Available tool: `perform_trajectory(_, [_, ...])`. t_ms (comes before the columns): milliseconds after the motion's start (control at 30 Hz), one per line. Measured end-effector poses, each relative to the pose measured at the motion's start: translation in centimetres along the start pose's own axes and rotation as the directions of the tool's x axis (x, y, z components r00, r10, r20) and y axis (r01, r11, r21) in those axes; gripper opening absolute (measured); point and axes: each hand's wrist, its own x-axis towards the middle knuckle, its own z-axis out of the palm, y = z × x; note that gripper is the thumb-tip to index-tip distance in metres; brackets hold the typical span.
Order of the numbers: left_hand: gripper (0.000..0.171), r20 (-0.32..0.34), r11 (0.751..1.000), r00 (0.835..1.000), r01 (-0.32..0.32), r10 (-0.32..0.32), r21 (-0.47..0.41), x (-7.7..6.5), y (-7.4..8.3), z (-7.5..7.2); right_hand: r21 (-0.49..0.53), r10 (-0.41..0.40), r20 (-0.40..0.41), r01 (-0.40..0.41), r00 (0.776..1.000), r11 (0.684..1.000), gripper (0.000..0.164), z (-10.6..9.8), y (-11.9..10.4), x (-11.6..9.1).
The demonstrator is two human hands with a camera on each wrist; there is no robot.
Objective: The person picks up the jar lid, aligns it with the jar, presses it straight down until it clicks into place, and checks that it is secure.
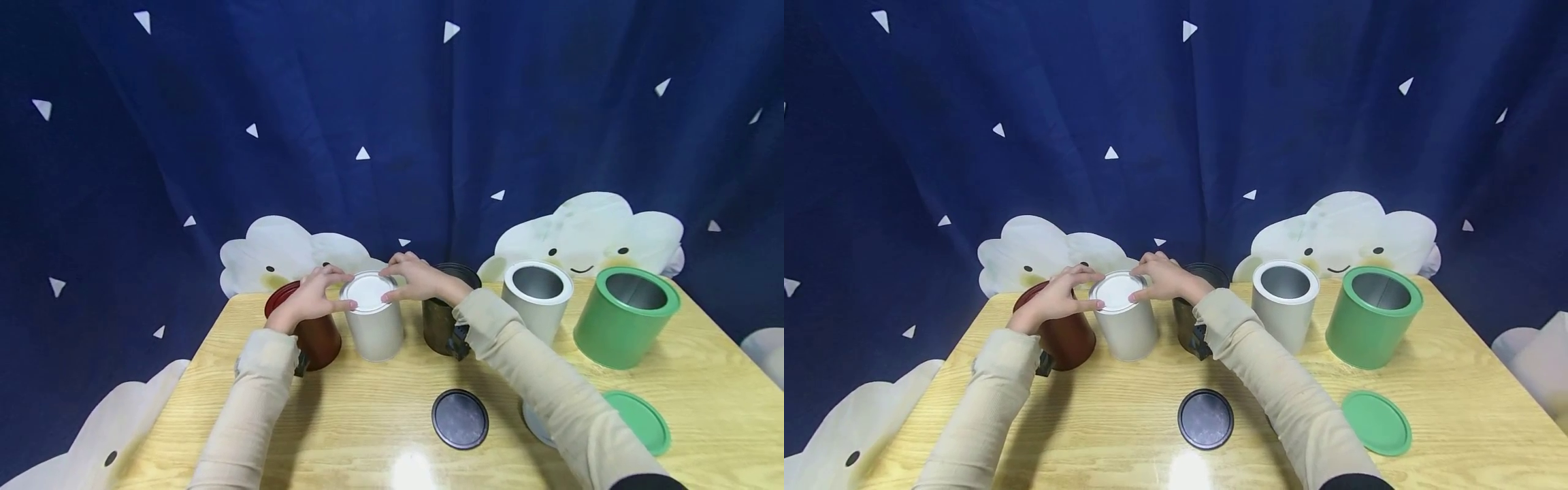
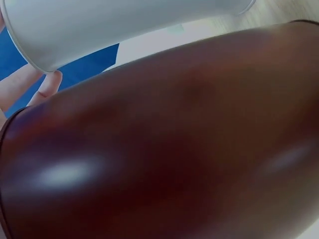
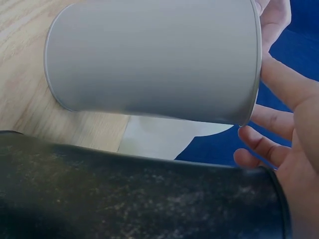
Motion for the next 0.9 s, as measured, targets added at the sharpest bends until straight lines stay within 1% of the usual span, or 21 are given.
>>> perform_trajectory(267, [0.052, 0.040, 0.999, 0.999, 0.027, -0.028, 0.023, 0.0, 0.2, -0.1, 0.003, 0.035, 0.042, -0.035, 0.998, 0.999, 0.053, 0.2, 0.1, 0.1])
perform_trajectory(333, [0.052, 0.041, 0.999, 0.999, 0.026, -0.028, 0.034, 0.1, 0.3, -0.2, -0.004, 0.037, 0.020, -0.037, 0.999, 0.999, 0.053, 0.3, 0.1, 0.0])
perform_trajectory(433, [0.053, 0.035, 0.999, 0.999, 0.023, -0.025, 0.049, 0.2, 0.4, -0.2, -0.024, 0.044, -0.036, -0.045, 0.998, 0.999, 0.052, 0.3, 0.2, -0.2])
perform_trajectory(600, [0.048, -0.014, 0.999, 1.000, 0.014, -0.013, 0.052, 0.2, 0.3, -0.6, -0.038, 0.087, -0.109, -0.091, 0.990, 0.995, 0.050, 0.2, 0.0, -0.8])
perform_trajectory(733, [0.043, -0.049, 0.999, 0.999, 0.003, 0.000, 0.042, 0.1, 0.2, -0.7, -0.028, 0.102, -0.125, -0.107, 0.987, 0.994, 0.048, 0.3, -0.1, -0.9])
perform_trajectory(900, [0.041, -0.038, 0.999, 0.999, 0.024, -0.022, 0.036, 0.0, 0.4, -0.5, -0.041, 0.112, -0.102, -0.117, 0.988, 0.992, 0.047, 0.4, -0.2, -0.8])
